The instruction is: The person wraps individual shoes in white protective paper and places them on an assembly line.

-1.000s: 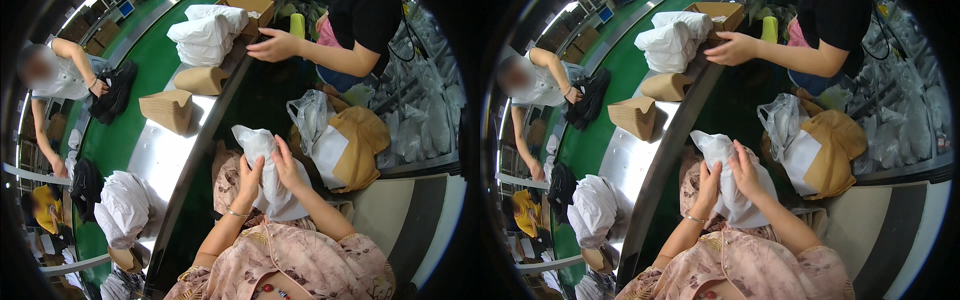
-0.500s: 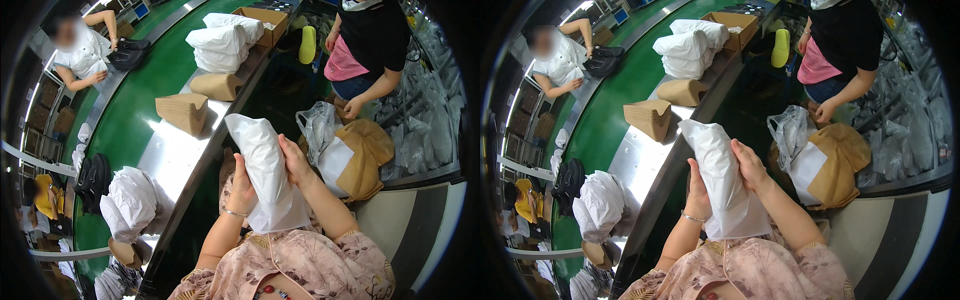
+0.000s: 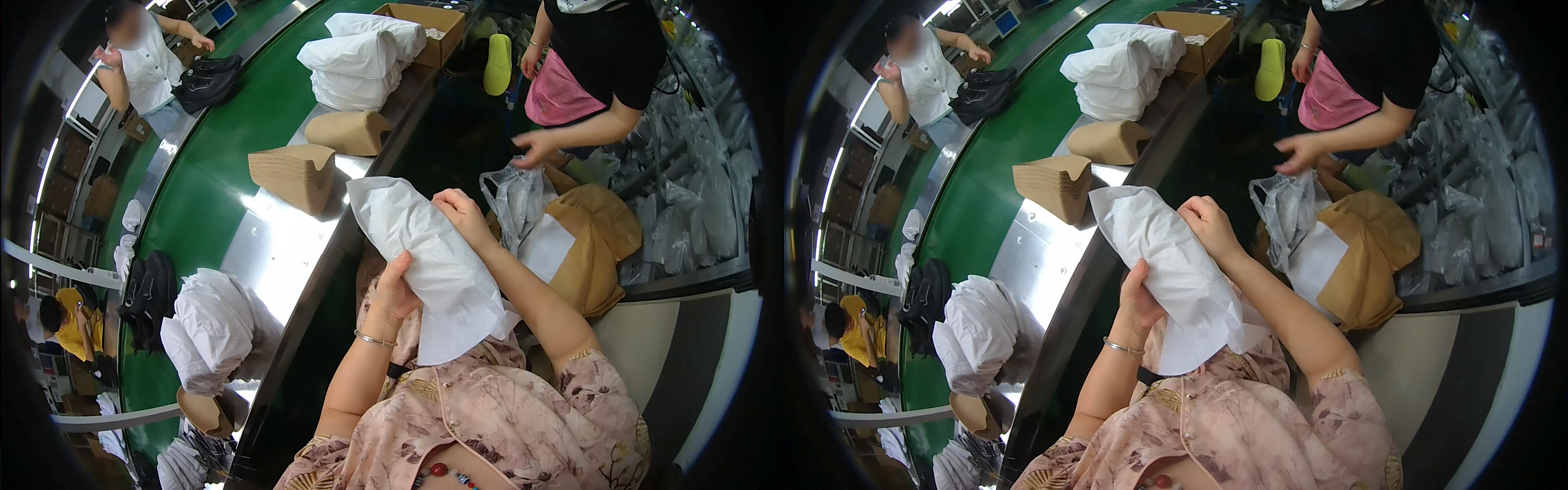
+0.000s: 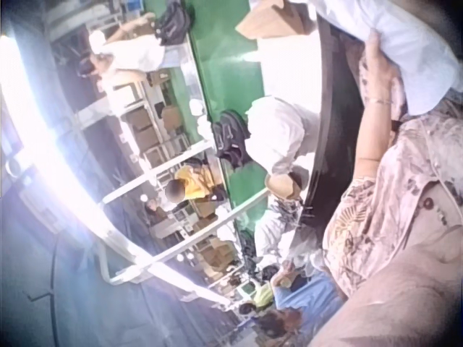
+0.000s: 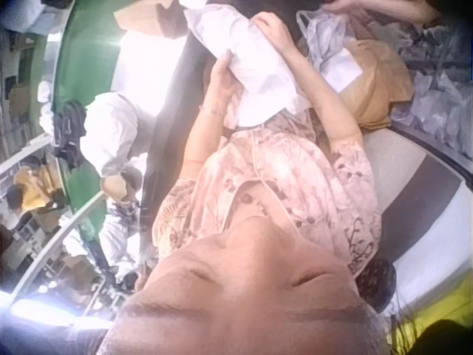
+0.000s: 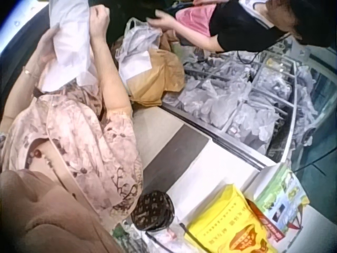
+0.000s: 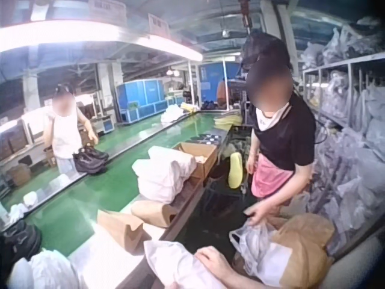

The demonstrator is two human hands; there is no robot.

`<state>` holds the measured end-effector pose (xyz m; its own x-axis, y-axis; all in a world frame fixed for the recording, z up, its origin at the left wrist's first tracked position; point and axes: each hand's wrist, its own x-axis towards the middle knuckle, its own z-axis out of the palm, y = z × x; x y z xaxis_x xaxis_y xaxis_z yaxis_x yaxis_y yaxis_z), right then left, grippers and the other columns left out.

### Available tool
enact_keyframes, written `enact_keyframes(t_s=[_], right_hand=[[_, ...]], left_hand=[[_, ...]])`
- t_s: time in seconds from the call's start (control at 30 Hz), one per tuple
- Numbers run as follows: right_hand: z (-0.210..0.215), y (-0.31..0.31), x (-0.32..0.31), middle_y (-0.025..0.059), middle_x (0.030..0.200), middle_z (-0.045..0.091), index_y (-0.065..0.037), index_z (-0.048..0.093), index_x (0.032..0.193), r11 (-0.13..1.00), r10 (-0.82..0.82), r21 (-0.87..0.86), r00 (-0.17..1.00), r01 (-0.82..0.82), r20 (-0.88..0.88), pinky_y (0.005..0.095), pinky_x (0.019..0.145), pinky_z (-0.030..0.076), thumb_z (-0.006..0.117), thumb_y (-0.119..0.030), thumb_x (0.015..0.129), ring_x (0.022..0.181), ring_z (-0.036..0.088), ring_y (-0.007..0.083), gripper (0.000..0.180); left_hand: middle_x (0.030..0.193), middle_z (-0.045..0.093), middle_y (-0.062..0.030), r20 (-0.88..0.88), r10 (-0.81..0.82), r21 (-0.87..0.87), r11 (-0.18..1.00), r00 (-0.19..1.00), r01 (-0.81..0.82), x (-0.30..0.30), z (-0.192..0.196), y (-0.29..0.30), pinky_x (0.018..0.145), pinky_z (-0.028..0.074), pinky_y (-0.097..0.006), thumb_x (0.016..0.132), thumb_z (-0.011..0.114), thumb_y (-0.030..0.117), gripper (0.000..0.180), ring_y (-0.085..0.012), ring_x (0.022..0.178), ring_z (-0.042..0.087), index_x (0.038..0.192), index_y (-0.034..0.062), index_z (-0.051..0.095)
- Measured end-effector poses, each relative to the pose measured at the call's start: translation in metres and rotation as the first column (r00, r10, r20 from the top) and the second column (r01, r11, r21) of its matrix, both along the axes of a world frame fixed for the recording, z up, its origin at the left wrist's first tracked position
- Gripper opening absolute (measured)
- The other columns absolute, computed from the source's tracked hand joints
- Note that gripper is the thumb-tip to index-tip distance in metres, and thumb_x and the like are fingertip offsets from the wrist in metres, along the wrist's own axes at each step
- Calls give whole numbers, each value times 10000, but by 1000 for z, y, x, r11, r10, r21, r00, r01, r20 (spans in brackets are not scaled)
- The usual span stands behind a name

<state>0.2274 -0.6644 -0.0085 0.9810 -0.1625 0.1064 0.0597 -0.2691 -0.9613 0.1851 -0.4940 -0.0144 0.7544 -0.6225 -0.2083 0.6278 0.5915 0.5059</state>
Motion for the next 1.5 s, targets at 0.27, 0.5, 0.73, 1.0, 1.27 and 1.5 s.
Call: enact_keyframes(t_s=[0.27, 0.5, 0.73, 1.0, 1.27, 1.5], right_hand=[[52, -38, -24, 60, 1125, 543, -33, 505, 1145, 982, 45, 178, 996, -59, 83, 254, 848, 411, 564, -139, 849, 1038, 513, 139, 320], [99, -6, -103, 113, 1063, 493, -129, 563, 1156, 270, 662, -945, 749, -185, 42, 378, 830, 395, 669, -251, 674, 1010, 492, 272, 508], [58, -16, -91, 105, 941, 547, -111, 622, 1061, 189, 577, -979, 797, 82, 178, 344, 741, 428, 564, -166, 713, 924, 532, 273, 357], [97, -48, -104, 168, 1224, 448, -41, 354, 1302, 946, -98, -258, 931, 196, 351, 357, 841, 433, 683, -57, 677, 1099, 474, 272, 707], [68, -15, -79, 60, 644, 576, 16, 573, 887, 986, -159, -22, 974, 165, 162, 239, 473, 402, 614, -21, 790, 525, 518, 81, 112], [123, -57, -121, 123, 1048, 532, -37, 552, 904, 929, 219, -359, 913, -87, 345, 350, 855, 404, 655, -13, 647, 992, 513, 263, 278]], left_hand=[[1231, 501, -140, -22, 75, 188, 980, 997, -70, 15, 24, -5, 974, 390, -383, 827, 597, 377, 599, -256, 1123, 504, 1261, 8, 411], [1173, 538, -116, -51, 143, 152, 979, 988, -134, 30, 31, -26, 959, 399, -376, 882, 513, 437, 519, -230, 1094, 520, 1196, 26, 465], [1195, 521, -133, -33, 278, 197, 943, 960, -266, 36, 36, -31, 993, 366, -395, 859, 499, 434, 553, -261, 1120, 503, 1221, 22, 430], [1215, 531, -126, -99, 373, 46, 928, 922, -371, 34, 41, -24, 979, 387, -415, 880, 444, 404, 522, -268, 1119, 514, 1237, 25, 441], [1228, 522, -126, -106, 367, 23, 930, 924, -367, 38, 34, -28, 993, 372, -418, 887, 423, 409, 521, -280, 1127, 503, 1247, 33, 435], [1238, 510, -136, 20, 360, -22, 933, 933, -360, 39, 36, -8, 995, 373, -414, 855, 461, 393, 557, -277, 1138, 499, 1267, 22, 410]])
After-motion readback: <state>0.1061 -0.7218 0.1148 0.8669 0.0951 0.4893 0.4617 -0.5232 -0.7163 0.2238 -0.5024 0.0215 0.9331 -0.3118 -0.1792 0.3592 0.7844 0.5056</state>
